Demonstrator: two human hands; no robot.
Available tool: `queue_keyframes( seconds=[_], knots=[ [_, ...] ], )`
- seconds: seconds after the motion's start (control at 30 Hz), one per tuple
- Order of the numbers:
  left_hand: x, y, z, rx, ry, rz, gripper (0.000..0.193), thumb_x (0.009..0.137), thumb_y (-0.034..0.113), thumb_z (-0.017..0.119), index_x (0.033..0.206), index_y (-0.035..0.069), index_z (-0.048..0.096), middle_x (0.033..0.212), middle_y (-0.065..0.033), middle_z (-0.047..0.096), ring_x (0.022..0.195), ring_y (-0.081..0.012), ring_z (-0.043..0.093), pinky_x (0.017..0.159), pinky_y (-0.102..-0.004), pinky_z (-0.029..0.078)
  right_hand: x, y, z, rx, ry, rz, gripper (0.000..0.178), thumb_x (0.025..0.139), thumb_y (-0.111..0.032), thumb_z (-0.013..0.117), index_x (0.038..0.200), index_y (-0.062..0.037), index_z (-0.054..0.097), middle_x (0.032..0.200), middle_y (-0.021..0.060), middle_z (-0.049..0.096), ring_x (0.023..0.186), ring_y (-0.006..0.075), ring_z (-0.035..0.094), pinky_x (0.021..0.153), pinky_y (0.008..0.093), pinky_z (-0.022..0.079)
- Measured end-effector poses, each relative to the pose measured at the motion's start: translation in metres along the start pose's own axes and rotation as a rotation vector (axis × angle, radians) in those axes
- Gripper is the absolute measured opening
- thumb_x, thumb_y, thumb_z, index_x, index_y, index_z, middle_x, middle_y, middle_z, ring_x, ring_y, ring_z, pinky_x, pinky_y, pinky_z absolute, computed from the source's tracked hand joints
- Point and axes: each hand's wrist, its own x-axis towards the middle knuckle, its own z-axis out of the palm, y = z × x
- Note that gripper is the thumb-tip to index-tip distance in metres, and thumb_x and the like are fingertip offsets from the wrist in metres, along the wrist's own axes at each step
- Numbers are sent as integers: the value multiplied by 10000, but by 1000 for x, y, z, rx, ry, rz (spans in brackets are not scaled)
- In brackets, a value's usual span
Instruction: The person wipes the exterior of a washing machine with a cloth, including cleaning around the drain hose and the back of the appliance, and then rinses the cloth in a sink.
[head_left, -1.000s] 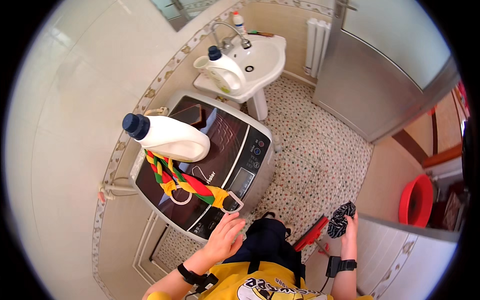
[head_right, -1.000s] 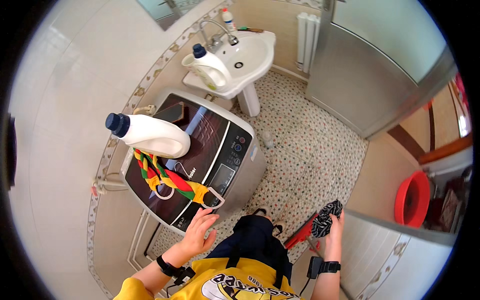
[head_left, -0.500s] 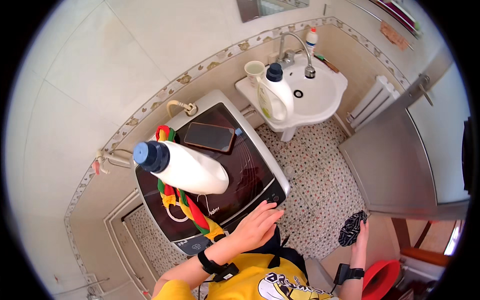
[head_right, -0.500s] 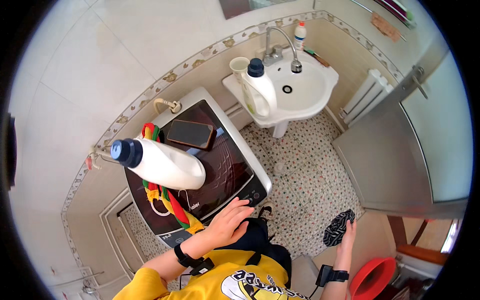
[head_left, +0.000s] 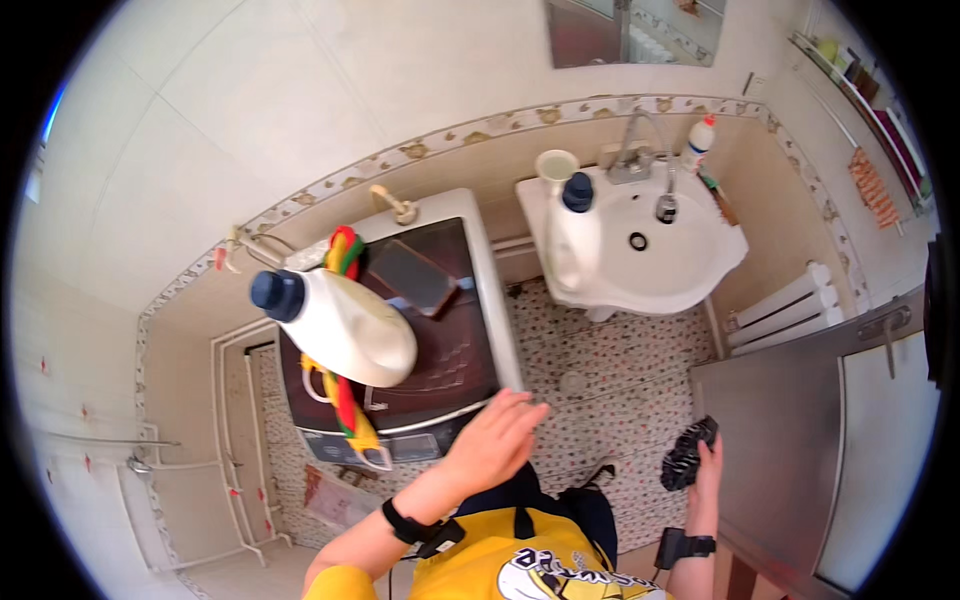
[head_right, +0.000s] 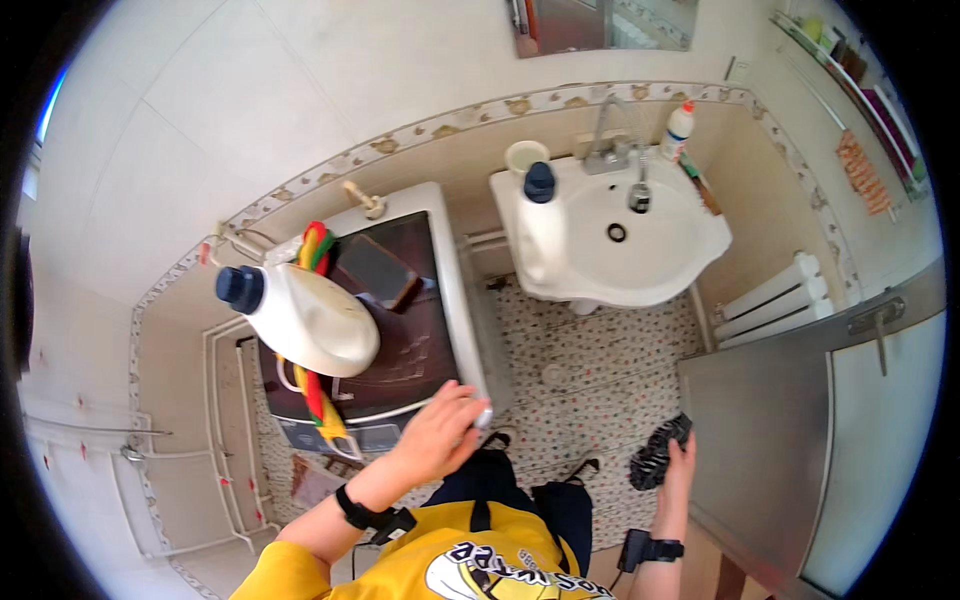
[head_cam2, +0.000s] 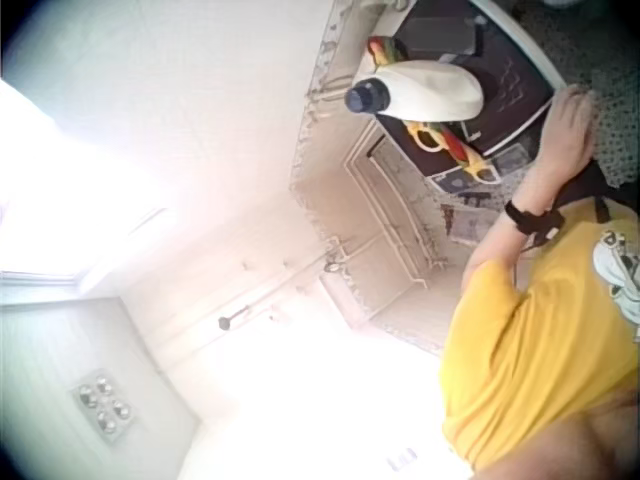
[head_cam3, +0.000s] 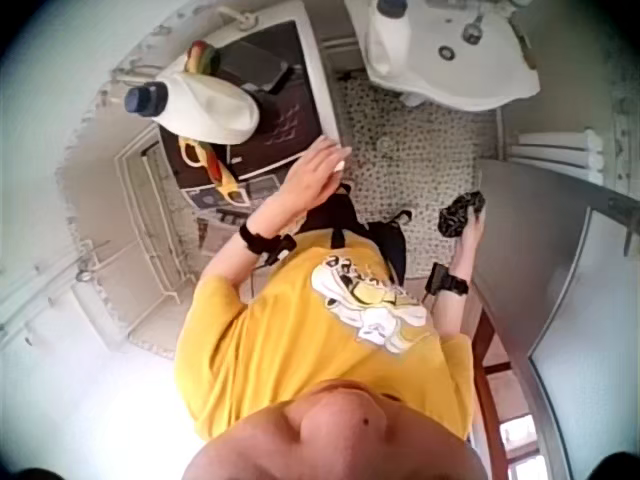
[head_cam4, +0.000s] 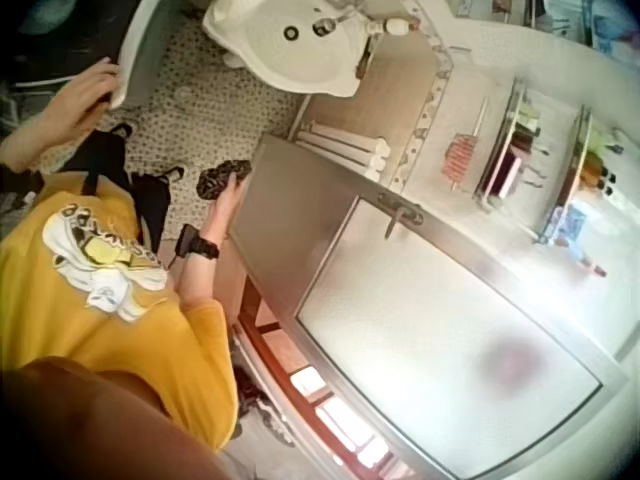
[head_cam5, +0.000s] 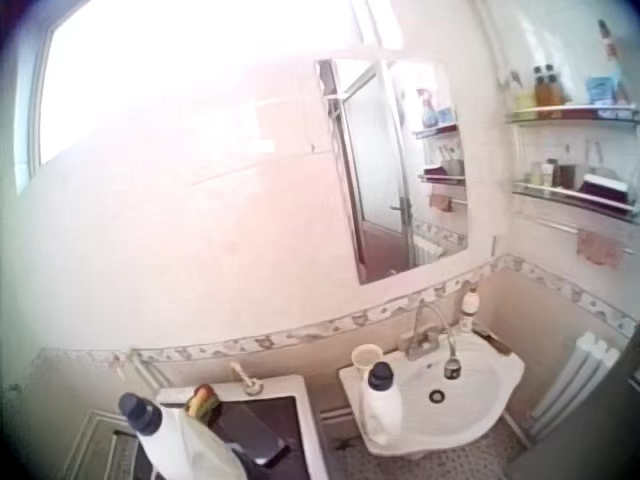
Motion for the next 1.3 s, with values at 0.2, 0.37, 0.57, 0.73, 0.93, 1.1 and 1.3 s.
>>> queue_keyframes(
  seconds=[0.2, 0.37, 0.57, 0.73, 0.93, 1.1, 1.3],
  knots=[
    [25, 56, 63, 79, 93, -238, 443, 724, 13, 581, 1152, 1, 469, 1038, -173, 530, 1067, -345, 474, 963, -450, 361, 61, -69, 15, -60, -185, -28, 492, 894, -100, 464, 1354, -36, 302, 1333, 104, 392, 1183, 212, 421, 952, 305, 357],
    [66, 72, 121, -134, 12, -395, 425, 780, 91, 576, 1180, 13, 455, 1085, -177, 517, 1073, -346, 463, 950, -411, 362, 109, -108, 38, 104, -327, -6, 459, 895, -63, 393, 1344, -24, 305, 1264, 84, 454, 1113, 184, 471, 936, 295, 373],
    [139, 22, 209, -517, -60, -575, 504, 824, 226, 581, 1242, 12, 395, 1150, -200, 477, 1093, -319, 458, 908, -374, 380, 171, -115, 97, 56, -358, 41, 502, 878, -12, 401, 1359, -80, 273, 1289, 65, 408, 1149, 176, 426, 942, 307, 361],
    [217, -49, 275, -831, -17, -818, 578, 842, 307, 585, 1296, 58, 328, 1167, -153, 459, 909, -201, 562, 712, -307, 474, 236, -112, 144, -9, -454, 120, 543, 912, -29, 360, 1400, -146, 153, 1336, 82, 349, 1186, 218, 400, 934, 365, 401],
    [277, -102, 304, -1096, 182, -1020, 392, 822, 200, 599, 1148, 68, 427, 922, -61, 511, 732, -127, 533, 537, -271, 433, 304, -101, 180, -85, -394, 244, 504, 896, -45, 388, 1366, -184, 271, 1233, 58, 429, 1087, 211, 469, 851, 377, 437],
    [301, -145, 327, -1072, 375, -1081, 202, 794, 32, 555, 991, 26, 509, 892, -46, 535, 776, -116, 519, 658, -236, 414, 359, -104, 209, -334, -448, 401, 474, 884, -115, 438, 1342, -177, 333, 1237, 56, 435, 1122, 218, 428, 868, 442, 375],
    [335, -174, 349, -990, 397, -1135, 178, 765, 5, 551, 942, 16, 559, 812, -22, 559, 755, -108, 512, 684, -238, 410, 454, -110, 226, -1000, -449, -191, 506, 840, -183, 548, 1298, -38, 390, 1144, 149, 529, 988, 220, 530, 831, 326, 435]
  ],
)
